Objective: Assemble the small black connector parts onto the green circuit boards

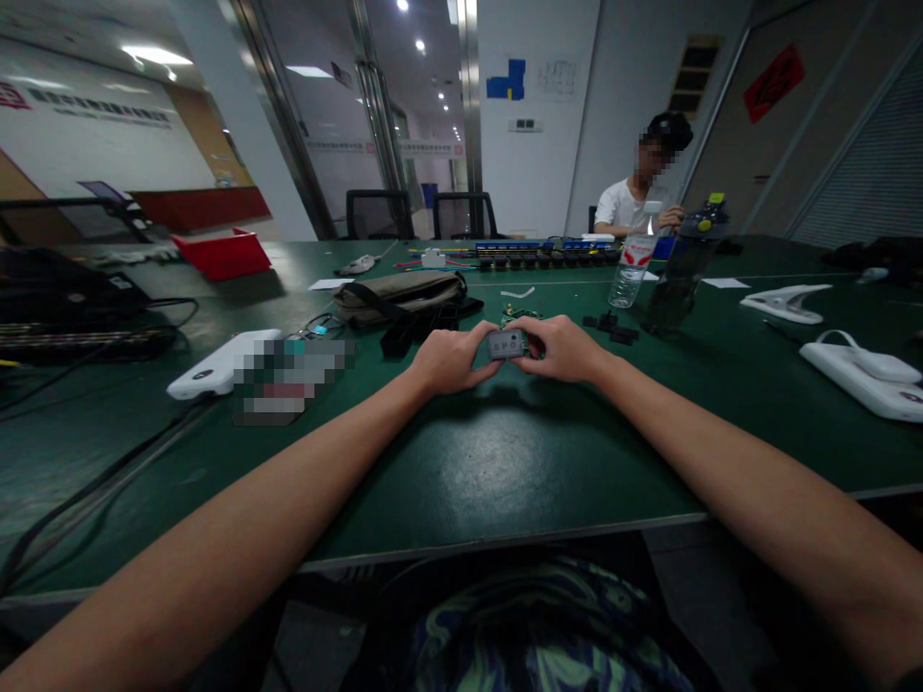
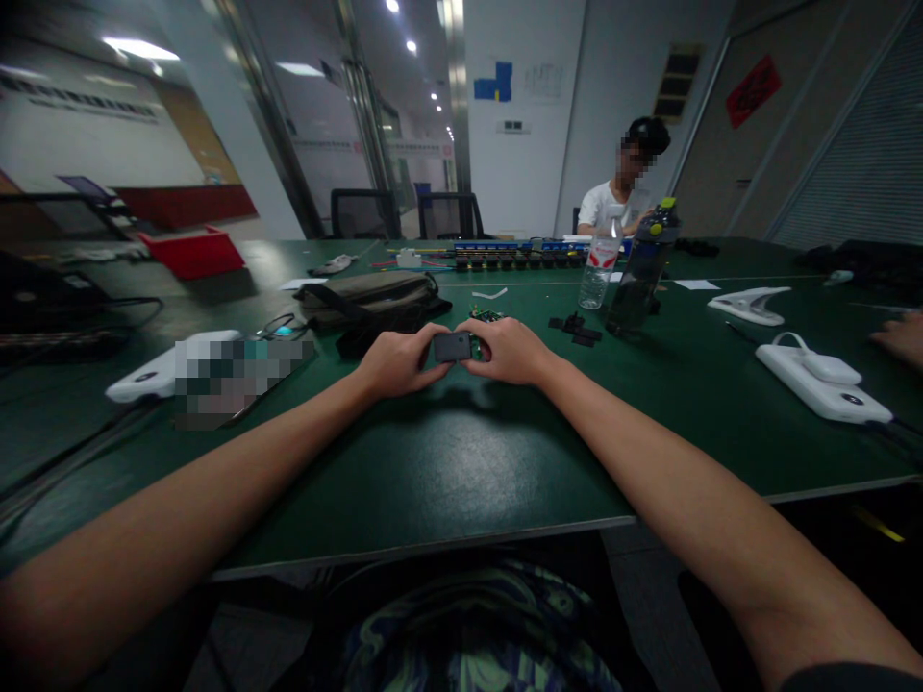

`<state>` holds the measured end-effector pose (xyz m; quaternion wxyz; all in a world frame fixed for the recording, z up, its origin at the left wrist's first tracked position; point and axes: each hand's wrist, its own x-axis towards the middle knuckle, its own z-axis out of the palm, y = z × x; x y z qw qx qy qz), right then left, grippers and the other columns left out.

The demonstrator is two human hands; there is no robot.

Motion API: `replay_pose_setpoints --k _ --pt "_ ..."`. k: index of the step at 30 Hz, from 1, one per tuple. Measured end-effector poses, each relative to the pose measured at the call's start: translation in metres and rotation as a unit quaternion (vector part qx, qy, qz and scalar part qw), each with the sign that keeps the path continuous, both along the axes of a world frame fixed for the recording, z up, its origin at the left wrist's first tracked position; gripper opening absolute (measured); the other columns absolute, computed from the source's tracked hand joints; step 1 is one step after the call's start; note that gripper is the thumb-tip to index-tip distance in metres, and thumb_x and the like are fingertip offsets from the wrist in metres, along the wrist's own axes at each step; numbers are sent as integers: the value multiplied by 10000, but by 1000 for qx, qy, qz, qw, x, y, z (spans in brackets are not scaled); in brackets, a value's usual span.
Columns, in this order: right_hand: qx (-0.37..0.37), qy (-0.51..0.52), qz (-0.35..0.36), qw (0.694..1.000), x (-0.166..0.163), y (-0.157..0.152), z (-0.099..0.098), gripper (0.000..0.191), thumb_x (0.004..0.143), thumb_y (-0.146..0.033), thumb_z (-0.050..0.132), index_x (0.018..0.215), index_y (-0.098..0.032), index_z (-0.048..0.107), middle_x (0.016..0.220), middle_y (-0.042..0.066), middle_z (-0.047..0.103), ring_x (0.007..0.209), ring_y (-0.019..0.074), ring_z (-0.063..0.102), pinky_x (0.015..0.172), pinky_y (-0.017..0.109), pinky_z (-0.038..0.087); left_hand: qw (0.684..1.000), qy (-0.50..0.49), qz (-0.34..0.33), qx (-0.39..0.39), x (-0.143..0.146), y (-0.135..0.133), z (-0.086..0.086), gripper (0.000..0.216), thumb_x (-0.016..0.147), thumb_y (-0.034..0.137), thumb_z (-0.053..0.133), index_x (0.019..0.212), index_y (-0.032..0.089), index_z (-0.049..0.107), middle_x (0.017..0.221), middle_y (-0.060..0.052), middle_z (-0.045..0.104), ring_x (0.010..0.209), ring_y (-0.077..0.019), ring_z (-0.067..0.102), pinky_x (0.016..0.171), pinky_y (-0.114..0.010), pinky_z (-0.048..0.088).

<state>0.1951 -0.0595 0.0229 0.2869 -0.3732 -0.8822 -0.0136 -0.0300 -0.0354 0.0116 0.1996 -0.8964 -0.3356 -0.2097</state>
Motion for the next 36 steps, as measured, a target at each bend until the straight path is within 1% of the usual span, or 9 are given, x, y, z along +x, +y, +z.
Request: replay_pose_setpoints --k 6,25,29,36 --pt "2 -1 -1 1000 0 0 0 383 785 -272 659 1152 -162 643 649 -32 577 590 120 534 632 228 358 1000 5 6 -2 0 0 0 475 915 511 460 1220 162 563 778 -61 742 673 -241 716 549 -279 430" --pt "0 -5 -2 1000 0 1 0 381 793 -277 656 1159 -176 634 651 -35 585 590 120 529 633 227 352 1000 -4 6 -17 0 -1 0 463 908 503 471 1218 171 559 757 -55 732 675 -229 711 564 -269 436" --pt "-2 -5 -3 1000 1 1 0 386 788 -275 662 1160 -174 636 657 -32 587 594 119 529 633 229 353 1000 -3 5 -12 0 0 0 470 910 503 467 1221 163 559 768 -62 735 674 -235 711 563 -274 437" --pt "-3 0 0 1000 0 0 0 376 792 -276 658 1153 -172 639 660 -31 589 594 116 522 636 229 355 1000 -4 -3 0 0 1 0 460 912 495 461 1217 164 560 738 -46 725 651 -217 702 552 -262 431"
